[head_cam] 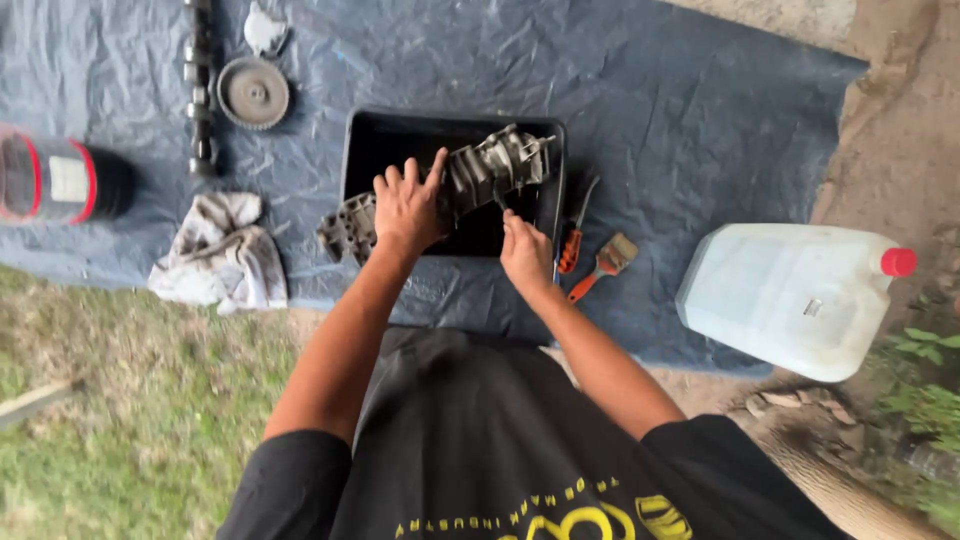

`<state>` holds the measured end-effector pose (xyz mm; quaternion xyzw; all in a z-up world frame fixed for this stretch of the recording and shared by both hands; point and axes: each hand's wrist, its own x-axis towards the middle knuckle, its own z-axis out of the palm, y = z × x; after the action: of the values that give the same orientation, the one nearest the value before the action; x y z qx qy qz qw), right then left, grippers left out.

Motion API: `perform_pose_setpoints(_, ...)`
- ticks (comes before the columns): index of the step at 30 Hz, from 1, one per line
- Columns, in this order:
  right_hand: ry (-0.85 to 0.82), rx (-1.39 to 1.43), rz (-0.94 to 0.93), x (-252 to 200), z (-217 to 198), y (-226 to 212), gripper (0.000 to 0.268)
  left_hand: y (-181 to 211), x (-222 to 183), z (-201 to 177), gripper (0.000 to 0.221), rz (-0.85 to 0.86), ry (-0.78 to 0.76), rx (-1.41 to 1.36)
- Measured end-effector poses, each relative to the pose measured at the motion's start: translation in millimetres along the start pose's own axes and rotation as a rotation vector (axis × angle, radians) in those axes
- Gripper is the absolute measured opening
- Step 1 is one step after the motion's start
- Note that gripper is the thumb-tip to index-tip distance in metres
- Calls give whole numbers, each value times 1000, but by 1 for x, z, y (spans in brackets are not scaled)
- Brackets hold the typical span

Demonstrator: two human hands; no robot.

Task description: Cleaning a metal engine component using a brush and cleaning solution in a tray

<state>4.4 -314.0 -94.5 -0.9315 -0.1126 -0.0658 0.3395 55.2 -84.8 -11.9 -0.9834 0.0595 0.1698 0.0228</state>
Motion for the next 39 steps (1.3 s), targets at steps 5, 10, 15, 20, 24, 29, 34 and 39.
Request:
perform_pose_setpoints(5,157,-39,-10,2,4,-7,17,-5,2,-12,133,10,-19,14)
perform_pose_setpoints(10,-300,-350,242,-11,-37,16,19,-11,12,-2,134,20,-34,-35)
perform_pose_setpoints(15,-507,-160,86,48,-36,-7,21,-8,12,-11,134,16,-29,-22)
perform_pose_setpoints(20,-675,-316,-225,65,-11,13,23,-6,5,-12,131,-3,-24,-1)
perform_pose_setpoints(24,-687,-244,-82,51,9,49,17,-3,0,-10,128,3,-20,-2)
perform_pose_setpoints(29,-809,-207,28,47,25,39,14,2,-6,-1,125,-13,14,9)
perform_pose_setpoints(34,-718,-49,126,47,15,17,21,15,-26,5,96,-2,176,0)
perform_pose_setpoints(39,-842,-131,177,51,-34,-30,24,13,-24,1,99,-7,144,-18)
